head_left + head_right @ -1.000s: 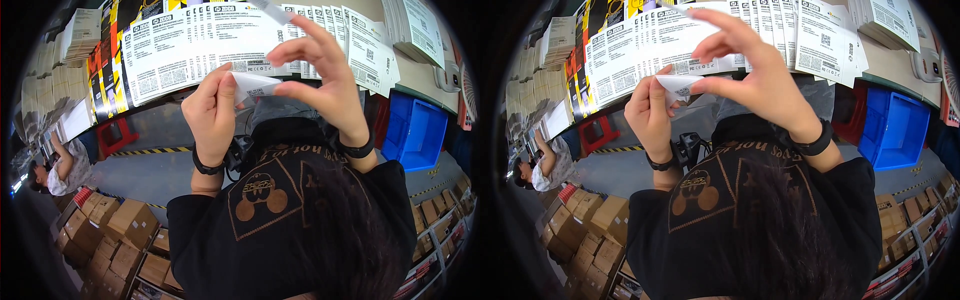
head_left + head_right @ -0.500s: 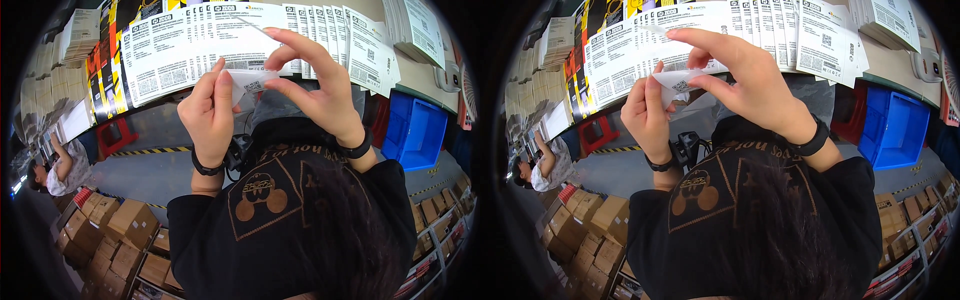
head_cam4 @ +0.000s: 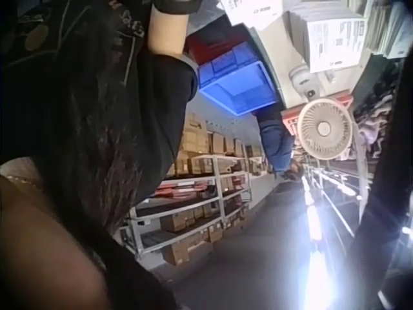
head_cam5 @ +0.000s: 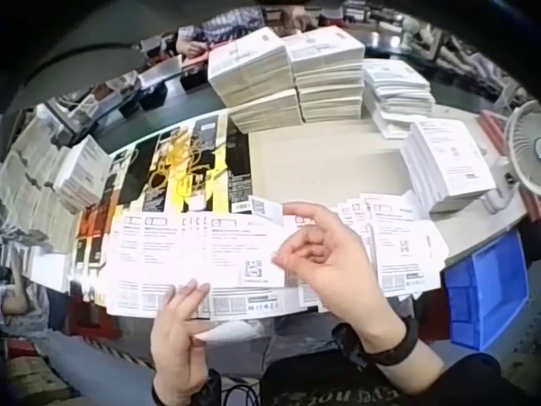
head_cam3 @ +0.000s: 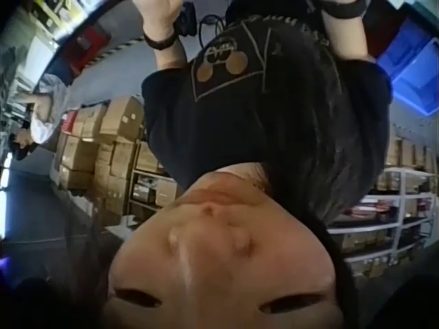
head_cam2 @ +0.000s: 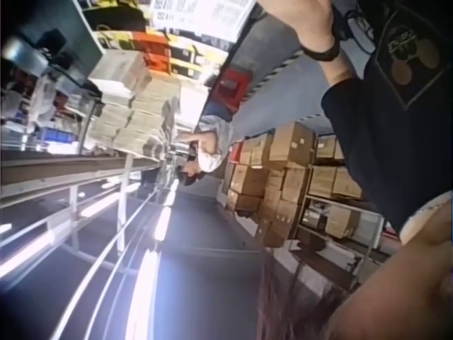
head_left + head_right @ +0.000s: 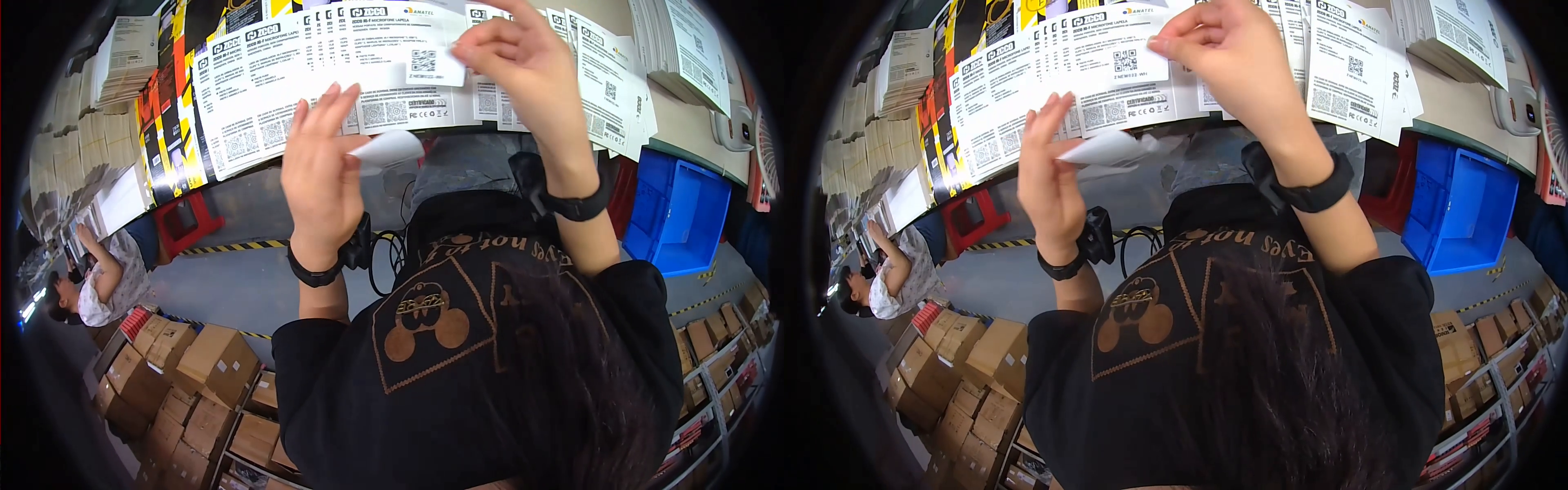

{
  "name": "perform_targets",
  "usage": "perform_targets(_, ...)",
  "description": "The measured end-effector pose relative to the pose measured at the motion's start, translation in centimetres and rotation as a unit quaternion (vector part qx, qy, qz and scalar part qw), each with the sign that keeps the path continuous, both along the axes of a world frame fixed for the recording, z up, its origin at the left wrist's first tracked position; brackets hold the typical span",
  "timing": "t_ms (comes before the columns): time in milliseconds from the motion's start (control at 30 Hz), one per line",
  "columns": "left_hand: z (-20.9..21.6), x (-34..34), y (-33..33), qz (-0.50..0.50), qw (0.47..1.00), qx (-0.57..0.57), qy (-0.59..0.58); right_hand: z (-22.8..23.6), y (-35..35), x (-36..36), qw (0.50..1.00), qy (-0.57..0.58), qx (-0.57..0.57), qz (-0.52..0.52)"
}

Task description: The person removes a rubber band from a stack of labels, spreads them across the table, and peels small stickers from a sheet to apply them onto each label. After applying the stickers, the person gathers the labels back into a stack.

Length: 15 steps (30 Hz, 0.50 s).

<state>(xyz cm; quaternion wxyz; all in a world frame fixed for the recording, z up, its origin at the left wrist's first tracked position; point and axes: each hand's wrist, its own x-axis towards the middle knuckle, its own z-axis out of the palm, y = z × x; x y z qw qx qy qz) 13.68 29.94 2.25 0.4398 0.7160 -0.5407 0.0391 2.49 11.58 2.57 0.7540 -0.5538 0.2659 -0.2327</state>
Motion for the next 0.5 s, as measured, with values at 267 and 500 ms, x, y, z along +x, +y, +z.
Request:
perform_targets(267, -0.8, -0.3, 0.6, -0.011, 0.977, 0.186, -0.099, -1.6, 0.1, 2.2, 0.993, 0.108, -0.052, 0.018)
perform_targets(500, -1.0, -0.2, 0.6, -0.01, 0.979, 0.182, -0.088, -5.8, -0.6, 2.5, 0.953, -0.267, -0.136, 0.045)
